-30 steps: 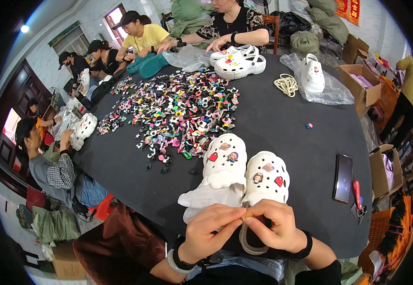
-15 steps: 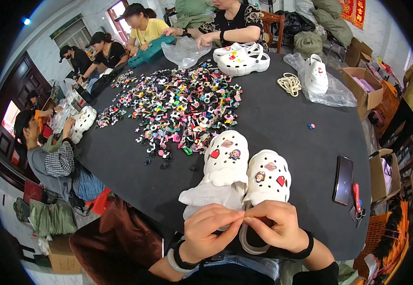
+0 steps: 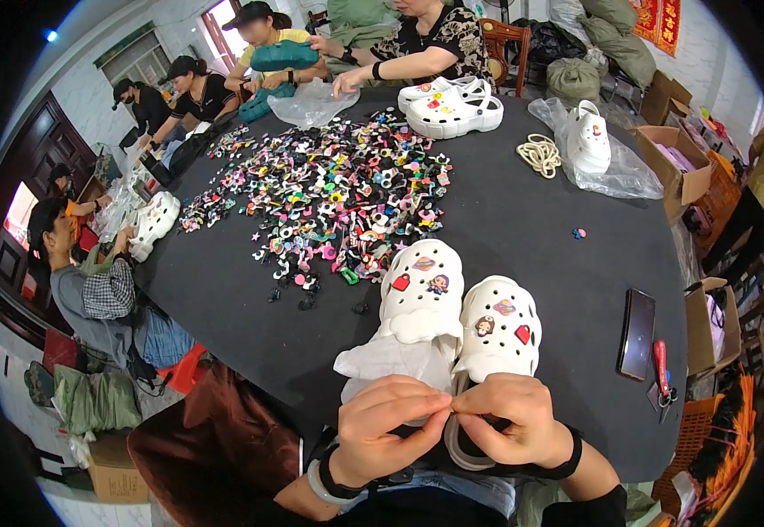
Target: Attaching small decorative charms into the holes of white foam clogs.
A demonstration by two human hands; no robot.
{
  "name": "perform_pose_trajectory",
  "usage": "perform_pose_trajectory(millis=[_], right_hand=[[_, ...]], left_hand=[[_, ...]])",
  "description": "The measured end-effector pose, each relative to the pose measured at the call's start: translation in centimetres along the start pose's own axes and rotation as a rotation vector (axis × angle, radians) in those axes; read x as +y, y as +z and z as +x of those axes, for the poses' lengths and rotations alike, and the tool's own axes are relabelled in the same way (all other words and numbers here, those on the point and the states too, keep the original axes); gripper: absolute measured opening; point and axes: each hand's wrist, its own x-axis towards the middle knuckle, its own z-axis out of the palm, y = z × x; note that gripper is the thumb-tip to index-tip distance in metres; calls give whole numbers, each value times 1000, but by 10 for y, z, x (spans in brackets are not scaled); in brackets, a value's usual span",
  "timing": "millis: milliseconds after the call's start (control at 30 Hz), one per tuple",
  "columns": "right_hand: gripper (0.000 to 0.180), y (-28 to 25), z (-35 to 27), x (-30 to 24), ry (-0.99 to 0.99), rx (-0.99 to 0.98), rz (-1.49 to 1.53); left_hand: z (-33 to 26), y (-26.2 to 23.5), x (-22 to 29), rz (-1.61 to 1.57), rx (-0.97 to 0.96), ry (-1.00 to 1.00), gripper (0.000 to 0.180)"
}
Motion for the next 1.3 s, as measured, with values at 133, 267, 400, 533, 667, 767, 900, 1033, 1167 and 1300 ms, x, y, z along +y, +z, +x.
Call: perform_pose_trajectory(millis=[133, 267, 400, 533, 667, 767, 900, 1033, 1167, 1300], right_hand=[[15, -2, 0, 0, -20, -2, 19], [15, -2, 2, -2, -42, 14, 7], [16, -2, 2, 0, -31, 5, -24], [19, -1, 1, 1, -64, -17, -104], [21, 3, -2, -3, -107, 1, -196], [21, 4, -2, -3, -148, 33, -235], [19, 4, -1, -4, -112, 68, -202], [14, 2, 0, -5, 18, 27, -82], [11, -1, 1, 1, 84, 1, 19], [11, -3, 0, 7, 103, -15, 53]], left_hand=[[-1, 1, 2, 0, -7, -9, 24], [-3, 3, 1, -4, 9, 11, 25], [-5, 4, -2, -2, 10, 27, 25], [-7, 2, 1, 3, 8, 14, 24], [-13, 2, 2, -74, 4, -37, 25], [-13, 3, 2, -116, 3, -47, 26], [-13, 5, 5, -117, 4, -75, 26], [-14, 6, 2, -56, 3, -79, 27], [-15, 9, -2, -61, 16, -77, 30], [-11, 12, -4, -58, 36, -34, 32]])
